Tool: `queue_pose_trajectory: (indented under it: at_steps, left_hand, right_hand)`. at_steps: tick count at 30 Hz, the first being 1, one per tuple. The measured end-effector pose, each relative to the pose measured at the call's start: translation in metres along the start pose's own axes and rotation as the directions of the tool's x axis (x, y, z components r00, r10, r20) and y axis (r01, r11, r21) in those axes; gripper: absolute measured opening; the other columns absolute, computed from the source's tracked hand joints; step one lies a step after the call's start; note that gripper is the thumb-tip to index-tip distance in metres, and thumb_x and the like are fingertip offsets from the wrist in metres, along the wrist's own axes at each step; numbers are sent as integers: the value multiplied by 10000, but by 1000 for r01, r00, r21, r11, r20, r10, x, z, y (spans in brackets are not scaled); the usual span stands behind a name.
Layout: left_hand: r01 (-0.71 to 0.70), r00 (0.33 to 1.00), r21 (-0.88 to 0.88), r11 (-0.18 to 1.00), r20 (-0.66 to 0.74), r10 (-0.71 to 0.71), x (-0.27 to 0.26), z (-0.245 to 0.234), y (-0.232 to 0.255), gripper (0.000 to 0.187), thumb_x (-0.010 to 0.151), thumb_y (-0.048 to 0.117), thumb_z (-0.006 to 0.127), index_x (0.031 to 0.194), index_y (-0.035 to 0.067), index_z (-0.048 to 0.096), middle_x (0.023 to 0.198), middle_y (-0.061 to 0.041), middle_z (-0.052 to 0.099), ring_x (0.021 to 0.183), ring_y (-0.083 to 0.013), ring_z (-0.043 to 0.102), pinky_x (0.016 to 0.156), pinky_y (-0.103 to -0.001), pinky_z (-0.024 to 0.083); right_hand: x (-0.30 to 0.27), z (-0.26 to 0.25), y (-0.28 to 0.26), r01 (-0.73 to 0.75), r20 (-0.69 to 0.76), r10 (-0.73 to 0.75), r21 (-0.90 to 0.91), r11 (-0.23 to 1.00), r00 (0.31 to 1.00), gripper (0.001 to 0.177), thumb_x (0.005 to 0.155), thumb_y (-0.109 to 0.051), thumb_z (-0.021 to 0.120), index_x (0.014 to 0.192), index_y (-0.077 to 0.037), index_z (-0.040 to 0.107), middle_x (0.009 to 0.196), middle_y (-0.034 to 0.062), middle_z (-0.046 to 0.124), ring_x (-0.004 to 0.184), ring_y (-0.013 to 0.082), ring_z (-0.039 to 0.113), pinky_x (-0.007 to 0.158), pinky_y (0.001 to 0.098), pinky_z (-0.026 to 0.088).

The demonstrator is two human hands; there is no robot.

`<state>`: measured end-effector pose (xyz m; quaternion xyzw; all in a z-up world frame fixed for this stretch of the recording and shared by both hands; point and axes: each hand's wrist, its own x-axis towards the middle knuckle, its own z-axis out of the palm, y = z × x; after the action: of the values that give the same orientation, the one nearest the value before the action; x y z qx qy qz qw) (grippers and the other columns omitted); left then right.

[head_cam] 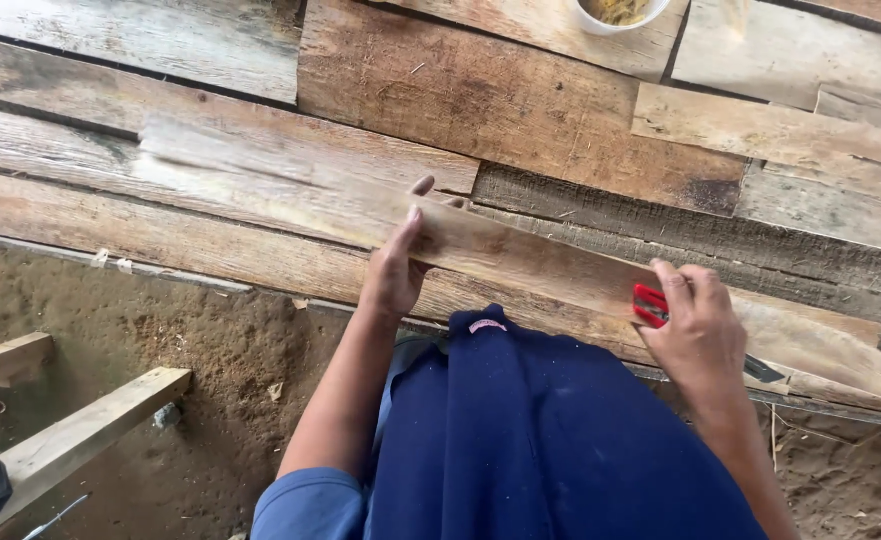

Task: The person uses a red utility knife to trim a wooden plank and then arranges multiple planks on a wooden surface. They repeatedly pick up, position, and adjust the planks to fit them together.

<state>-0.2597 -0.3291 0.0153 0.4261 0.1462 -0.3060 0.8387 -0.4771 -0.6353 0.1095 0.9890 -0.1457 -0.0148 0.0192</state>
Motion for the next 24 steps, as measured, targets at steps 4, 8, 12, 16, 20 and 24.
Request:
queue_pose_trajectory:
  at_steps: [4, 8, 12, 16, 20, 24]
  left_hand:
    - [41, 957, -116, 992, 290, -6, -31, 55, 50, 731, 910, 232, 680, 1554, 129, 350, 1463, -222, 552, 1267, -301, 591, 1066, -441, 484]
    - [77, 854, -201, 977, 518, 40, -25, 66, 42, 816, 835, 209, 830, 1512, 140, 381, 1405, -138, 551, 1307, -249, 544, 1056, -396, 497]
    - [-175, 708, -95, 980, 679, 193, -20, 98, 17, 676, 866, 372, 843, 1360, 90, 477, 1323, -118, 572, 1293, -237, 534, 1179, -436, 390]
    - [120, 601, -82, 989, 799, -7, -9, 118, -31, 548, 871, 67, 844, 1313, 184, 542, 1453, -66, 511, 1429, -378, 475, 1080, -527, 525]
    - [151, 820, 124, 981, 539, -194, -31, 173, -75, 356, 1026, 261, 600, 1221, -25, 682, 1291, -212, 686, 1243, -340, 656, 976, -509, 605]
    - [262, 926, 128, 956, 245, -287, -37, 216, -119, 411, 999, 343, 601, 1055, -59, 656, 1047, -305, 730, 1042, -368, 740, 748, -451, 654]
  right_hand:
    - [9, -22, 17, 45, 21, -45, 8, 999, 999, 667, 811, -344, 857, 1428, -177, 667, 1257, 105, 631, 818, 244, 673, 600, 315, 652]
    - [10, -69, 44, -162, 302, 178, -78, 984, 937, 470, 892, -319, 750, 1352, -300, 657, 1203, -63, 743, 1039, 168, 619, 755, 311, 599]
    - [8, -102, 81, -311, 384, 351, -162, 936, 854, 319, 987, -418, 690, 1212, -192, 674, 1013, 48, 693, 978, 233, 612, 749, 401, 611]
    - [9, -117, 128, -451, 457, 475, -169, 876, 752, 616, 903, -555, 702, 1393, -187, 646, 1166, 227, 662, 886, 363, 720, 853, 483, 636]
    - [-15, -76, 209, -313, 344, 365, -197, 929, 865, 601, 880, -557, 738, 1299, -129, 711, 1249, 121, 724, 1124, 360, 632, 890, 429, 515]
    - [-8, -74, 197, -93, 33, 91, 77, 993, 995, 617, 917, -316, 799, 1436, -10, 667, 1345, 225, 642, 1140, 364, 637, 960, 478, 556]
